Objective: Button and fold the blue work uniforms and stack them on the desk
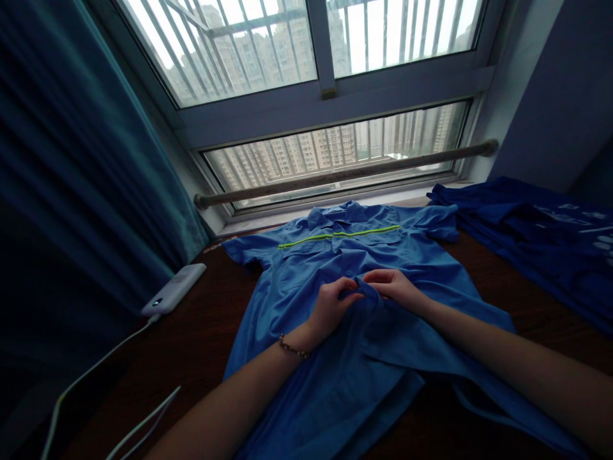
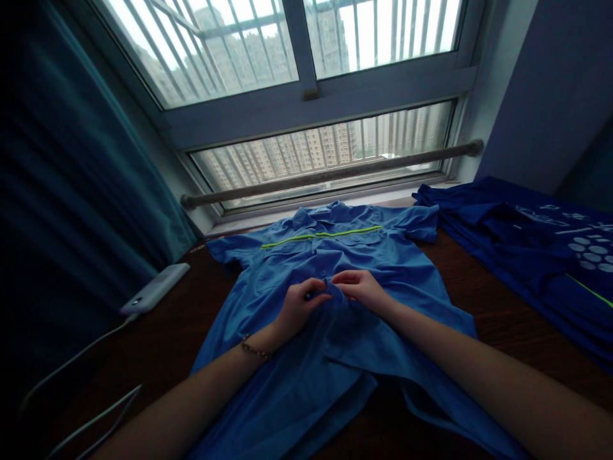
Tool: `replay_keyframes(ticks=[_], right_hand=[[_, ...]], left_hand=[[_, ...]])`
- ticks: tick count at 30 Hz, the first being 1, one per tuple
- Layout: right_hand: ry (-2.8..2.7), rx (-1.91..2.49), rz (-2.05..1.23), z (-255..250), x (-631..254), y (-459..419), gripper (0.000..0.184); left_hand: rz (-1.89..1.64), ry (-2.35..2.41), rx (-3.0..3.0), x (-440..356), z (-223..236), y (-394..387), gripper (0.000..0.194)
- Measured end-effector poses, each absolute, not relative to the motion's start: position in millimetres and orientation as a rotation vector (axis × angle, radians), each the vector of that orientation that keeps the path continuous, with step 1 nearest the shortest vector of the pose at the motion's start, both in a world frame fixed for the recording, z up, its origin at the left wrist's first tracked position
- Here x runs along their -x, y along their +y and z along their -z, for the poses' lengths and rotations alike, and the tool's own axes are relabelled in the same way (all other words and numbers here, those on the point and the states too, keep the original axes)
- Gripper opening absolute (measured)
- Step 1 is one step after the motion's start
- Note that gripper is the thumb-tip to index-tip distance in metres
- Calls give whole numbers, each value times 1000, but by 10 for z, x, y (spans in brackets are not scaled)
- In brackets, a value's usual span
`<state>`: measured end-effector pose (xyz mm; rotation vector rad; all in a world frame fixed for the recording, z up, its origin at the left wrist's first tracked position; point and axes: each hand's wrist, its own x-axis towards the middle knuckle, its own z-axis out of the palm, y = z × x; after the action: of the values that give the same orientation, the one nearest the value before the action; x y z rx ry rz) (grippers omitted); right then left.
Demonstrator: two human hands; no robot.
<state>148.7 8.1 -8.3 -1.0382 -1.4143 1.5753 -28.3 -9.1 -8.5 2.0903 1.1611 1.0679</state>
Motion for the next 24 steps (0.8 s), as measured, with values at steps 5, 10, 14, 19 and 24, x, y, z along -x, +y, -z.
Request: replay_keyframes(ticks=[5,10,14,19,24], right_hand=[[-1518,934,-1515,84,-1453,32,32],[-1618,926,-1489,92,-1461,35,30],[-1671,929,-1497,81,-1472,46,29],[-1736,907,-1466,53,-1463,23,29],[-1737,940,-1438,66,-1455,21,30]], left_hand=[[-1018,1167,-2378,326,101,-100,15],[-971,1010,-2804,386,91,-90,20],[-1075,946,-2986,398,81,-96,17],[-1135,988,-3138,371,60,-129,17],[-919,1052,-3223,368,33,-122,13]])
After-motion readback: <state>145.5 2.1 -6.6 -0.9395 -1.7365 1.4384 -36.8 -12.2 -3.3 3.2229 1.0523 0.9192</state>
